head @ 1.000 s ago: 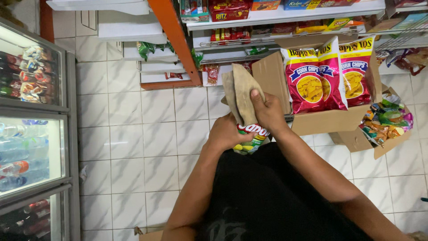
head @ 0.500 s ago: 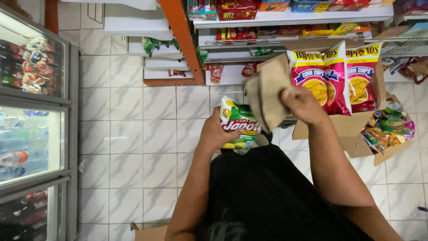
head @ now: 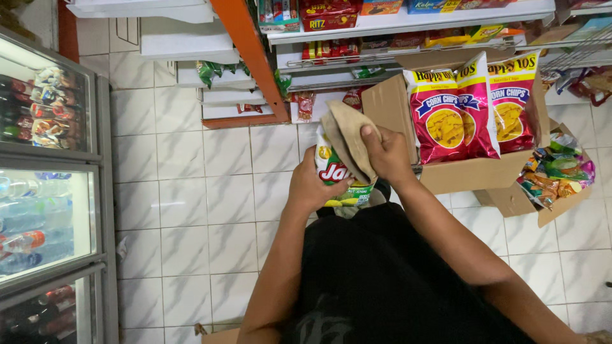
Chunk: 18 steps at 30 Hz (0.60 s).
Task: The person wipes the surfaces of several snack packages with a cloth, then scans their barcodes with a handheld scanner, and places them on a shelf. The person handles multiple snack bags including Twistko, Japota, and Happy Tos, cleaning each one individually before scanning and shelving.
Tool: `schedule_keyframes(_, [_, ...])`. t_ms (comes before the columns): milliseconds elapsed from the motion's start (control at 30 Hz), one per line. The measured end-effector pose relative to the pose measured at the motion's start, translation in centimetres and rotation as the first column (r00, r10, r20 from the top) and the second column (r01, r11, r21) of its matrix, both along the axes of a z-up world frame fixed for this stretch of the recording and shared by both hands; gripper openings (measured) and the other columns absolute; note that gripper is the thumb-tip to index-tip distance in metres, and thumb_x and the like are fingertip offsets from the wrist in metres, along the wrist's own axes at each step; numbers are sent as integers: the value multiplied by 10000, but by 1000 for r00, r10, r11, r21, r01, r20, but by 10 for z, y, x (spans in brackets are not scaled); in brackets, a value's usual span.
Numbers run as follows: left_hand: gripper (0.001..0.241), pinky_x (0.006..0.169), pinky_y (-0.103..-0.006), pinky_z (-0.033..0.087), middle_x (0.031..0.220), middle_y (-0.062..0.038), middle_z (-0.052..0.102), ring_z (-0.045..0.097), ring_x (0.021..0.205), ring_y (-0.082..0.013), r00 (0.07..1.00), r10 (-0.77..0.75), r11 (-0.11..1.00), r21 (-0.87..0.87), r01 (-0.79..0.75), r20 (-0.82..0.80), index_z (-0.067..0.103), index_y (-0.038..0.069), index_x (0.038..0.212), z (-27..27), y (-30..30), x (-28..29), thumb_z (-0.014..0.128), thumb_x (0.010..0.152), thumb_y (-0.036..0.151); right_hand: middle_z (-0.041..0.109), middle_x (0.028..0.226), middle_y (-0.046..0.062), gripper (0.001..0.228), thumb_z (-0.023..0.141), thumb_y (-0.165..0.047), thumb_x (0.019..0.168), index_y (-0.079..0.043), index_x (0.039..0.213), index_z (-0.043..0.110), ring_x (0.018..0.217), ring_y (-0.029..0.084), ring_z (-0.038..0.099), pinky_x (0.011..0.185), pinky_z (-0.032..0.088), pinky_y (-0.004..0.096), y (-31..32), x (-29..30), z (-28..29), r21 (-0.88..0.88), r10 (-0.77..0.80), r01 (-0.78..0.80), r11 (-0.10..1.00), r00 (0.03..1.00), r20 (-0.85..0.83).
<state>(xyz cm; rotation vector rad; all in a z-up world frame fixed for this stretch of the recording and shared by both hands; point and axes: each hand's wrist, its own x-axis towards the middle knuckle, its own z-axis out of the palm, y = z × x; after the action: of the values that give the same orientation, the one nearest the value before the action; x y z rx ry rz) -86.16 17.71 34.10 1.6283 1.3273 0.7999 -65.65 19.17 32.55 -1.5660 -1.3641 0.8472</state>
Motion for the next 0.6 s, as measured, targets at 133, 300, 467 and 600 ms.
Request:
schedule_keyframes(133, [842,821,-369,606,1045,-142,761,771,938,-274,1000,-3,999,42,2,30,501,29,1287,-1,6,4,919,655,398,716,816,66,548,523,-471,1074,22,997,750,706,146,633,654,523,337,16,5,-12,-185,-247,196,963,917,-314])
schedule_keyframes(300, [767,852,-358,611,1065,-141,763,774,955,-238,988,86,996,22,-90,129,520,19,1254,-9,2,8,933,683,323,685,1166,120,587,569,-501,1039,25,1293,622,1002,202,677,865,567,366,41,47,-14,-123,-214,181,976,675,-706])
schedule_keyframes(467, [700,848,-332,604,1095,-123,731,738,958,-189,833,387,918,-79,-389,395,490,0,1270,-25,7,-2,899,743,214,664,1300,63,571,504,-511,1012,-64,1360,575,1183,216,671,1032,550,414,29,109,-3,-101,-118,62,993,514,-850])
schedule_keyframes(600, [632,889,-317,584,1136,-109,706,715,984,-171,696,505,843,-119,-525,511,483,-2,1281,-34,13,3,868,804,154,668,1261,158,579,437,-508,1147,15,1317,618,1178,288,636,1036,510,429,13,77,-12,-261,-129,53,964,951,-281])
